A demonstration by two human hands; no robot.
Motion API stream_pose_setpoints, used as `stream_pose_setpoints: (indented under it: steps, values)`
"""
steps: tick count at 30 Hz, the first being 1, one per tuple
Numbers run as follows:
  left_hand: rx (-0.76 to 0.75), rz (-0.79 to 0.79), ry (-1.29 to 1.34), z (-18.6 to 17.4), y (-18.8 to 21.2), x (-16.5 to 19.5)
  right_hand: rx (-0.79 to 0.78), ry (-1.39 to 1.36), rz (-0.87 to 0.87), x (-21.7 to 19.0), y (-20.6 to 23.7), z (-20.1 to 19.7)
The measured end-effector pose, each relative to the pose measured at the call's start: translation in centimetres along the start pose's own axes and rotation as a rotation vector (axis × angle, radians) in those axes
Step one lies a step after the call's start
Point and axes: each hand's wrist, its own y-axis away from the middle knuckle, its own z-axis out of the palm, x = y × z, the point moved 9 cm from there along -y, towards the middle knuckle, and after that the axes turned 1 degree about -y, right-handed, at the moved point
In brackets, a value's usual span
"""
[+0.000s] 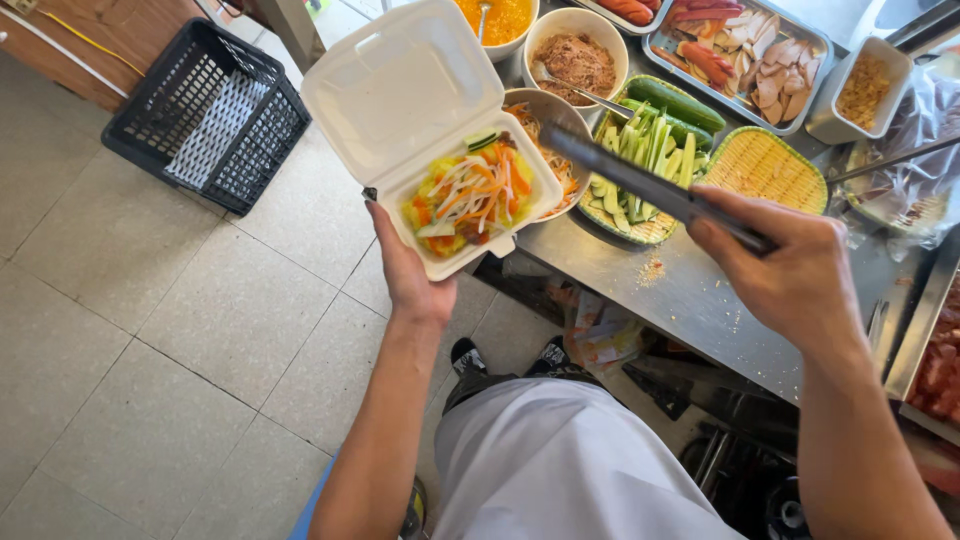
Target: The person scoops yellow rice into a styrofoam container, then adds a grilled flatbread cut with scissors, sauce from a squeeze bottle, sliced cucumbers, shredded vegetables, and cooked meats. The person closes the container, places it in a plastic bag, and hands it to a customer.
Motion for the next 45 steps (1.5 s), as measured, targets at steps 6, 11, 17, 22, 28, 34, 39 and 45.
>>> stream_pose_setpoints:
  steps: [6,11,17,22,28,34,39,45]
  values:
    - [-0.006,-0.065,0.12,1.3,-1.8,-2.1,-0.074,0.204,-0.14,-4.5,2.4,-1.1]
    - [0.013,-0.1,0.14,2.2,-2.4,-2.7,-0.018,0.23,-0.202,-6.3,2.8,-1.4]
    - [-0.058,-0.059,0.137,3.7,-2.4,-3.0,0.092,0.11,-0.113,-6.0,2.8,-2.6]
    - [-0.088,-0.095,0.121,6.0,-2.4,-4.7,0.062,0.237,0.019,-4.2,3.0,-3.5]
    - [-0.034,-0.158,0.134,8.2,-3.4,-7.8,0.08,0.242,-0.05,-2.2,3.7,-5.6]
    - [-0.08,-0.159,0.143,11.4,-4.6,-12.0,0.167,0.127,0.059,2.2,2.9,-9.1]
    - [-0.103,-0.144,0.115,13.3,-4.8,-15.6,0.224,0.025,0.022,5.6,1.0,-10.0]
    - [-0.141,-0.185,0.073,15.5,-4.5,-18.4,0.232,-0.144,0.023,13.2,-0.3,-10.8]
